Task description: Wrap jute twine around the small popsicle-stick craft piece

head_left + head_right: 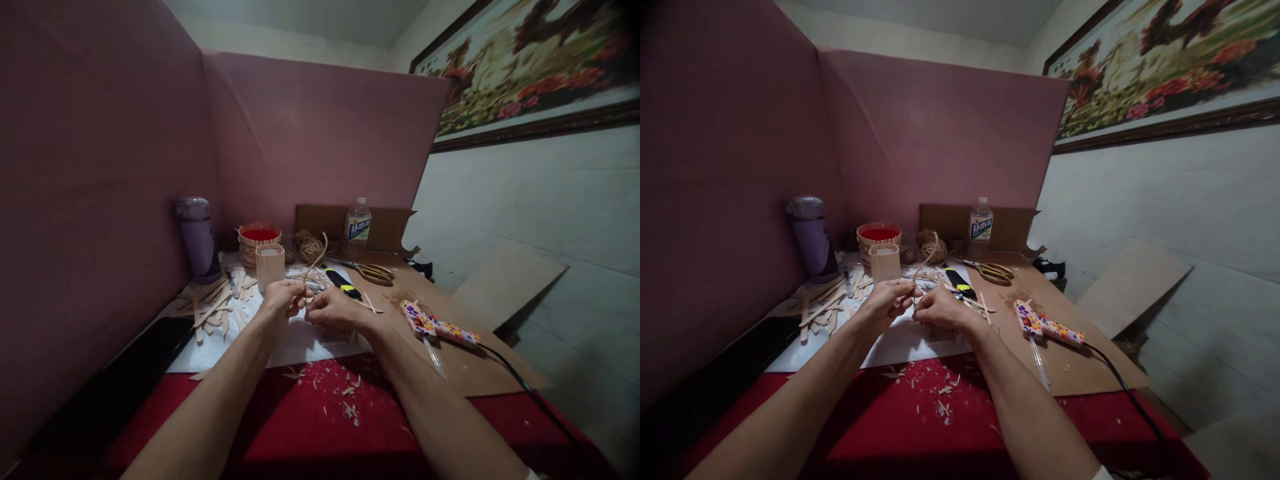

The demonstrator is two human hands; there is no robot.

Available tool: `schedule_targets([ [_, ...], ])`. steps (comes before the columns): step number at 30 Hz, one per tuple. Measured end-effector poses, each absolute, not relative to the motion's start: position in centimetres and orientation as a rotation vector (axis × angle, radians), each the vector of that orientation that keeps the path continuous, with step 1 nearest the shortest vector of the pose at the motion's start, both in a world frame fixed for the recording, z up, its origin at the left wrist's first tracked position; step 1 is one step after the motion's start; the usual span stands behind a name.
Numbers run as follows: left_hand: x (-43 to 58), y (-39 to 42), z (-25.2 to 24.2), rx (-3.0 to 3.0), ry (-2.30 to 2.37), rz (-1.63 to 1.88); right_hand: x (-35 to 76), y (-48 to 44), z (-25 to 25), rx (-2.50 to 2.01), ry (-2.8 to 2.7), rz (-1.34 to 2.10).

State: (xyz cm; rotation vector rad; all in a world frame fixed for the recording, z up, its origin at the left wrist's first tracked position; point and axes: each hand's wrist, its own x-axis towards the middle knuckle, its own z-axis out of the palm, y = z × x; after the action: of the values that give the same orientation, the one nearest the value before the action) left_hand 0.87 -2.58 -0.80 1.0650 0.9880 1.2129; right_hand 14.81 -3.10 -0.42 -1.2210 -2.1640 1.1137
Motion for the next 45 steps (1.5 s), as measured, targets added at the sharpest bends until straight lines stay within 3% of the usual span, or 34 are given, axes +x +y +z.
schedule_targets([
  [2,0.9,-2.6,-0.6,1.013,0.929,1.203,15.4,-2.5,-0.7,-1.407,-2.142,0.871],
  [5,1.0,-2.6,-0.5,0.940,0.964,1.241,16.1,-1.7,-0.6,-1.641,-1.869,0.243],
  [8,1.0,-2.5,-0.7,0.926,1.005,1.261,15.7,-1.4,-0.4,-1.496,-1.716,0.009],
  [15,1.5,-2.5,-1.3,1.043,0.972,1.204,13.0,-1.2,-2.0,-1.075,-1.880,0.627],
  [21,1.7,-3.0,-1.0,1.090,1.016,1.101,14.4,-0.6,-1.7,-1.197,-1.858,0.636],
  [38,1.3,-3.1,-0.5,1.291,0.990,1.040,15.0,-2.0,0.1,-0.998,-1.734,1.048],
  [45,1.5,-3.1,-0.6,1.320,1.021,1.025,15.3,-0.6,-0.5,-1.004,-1.581,0.926],
])
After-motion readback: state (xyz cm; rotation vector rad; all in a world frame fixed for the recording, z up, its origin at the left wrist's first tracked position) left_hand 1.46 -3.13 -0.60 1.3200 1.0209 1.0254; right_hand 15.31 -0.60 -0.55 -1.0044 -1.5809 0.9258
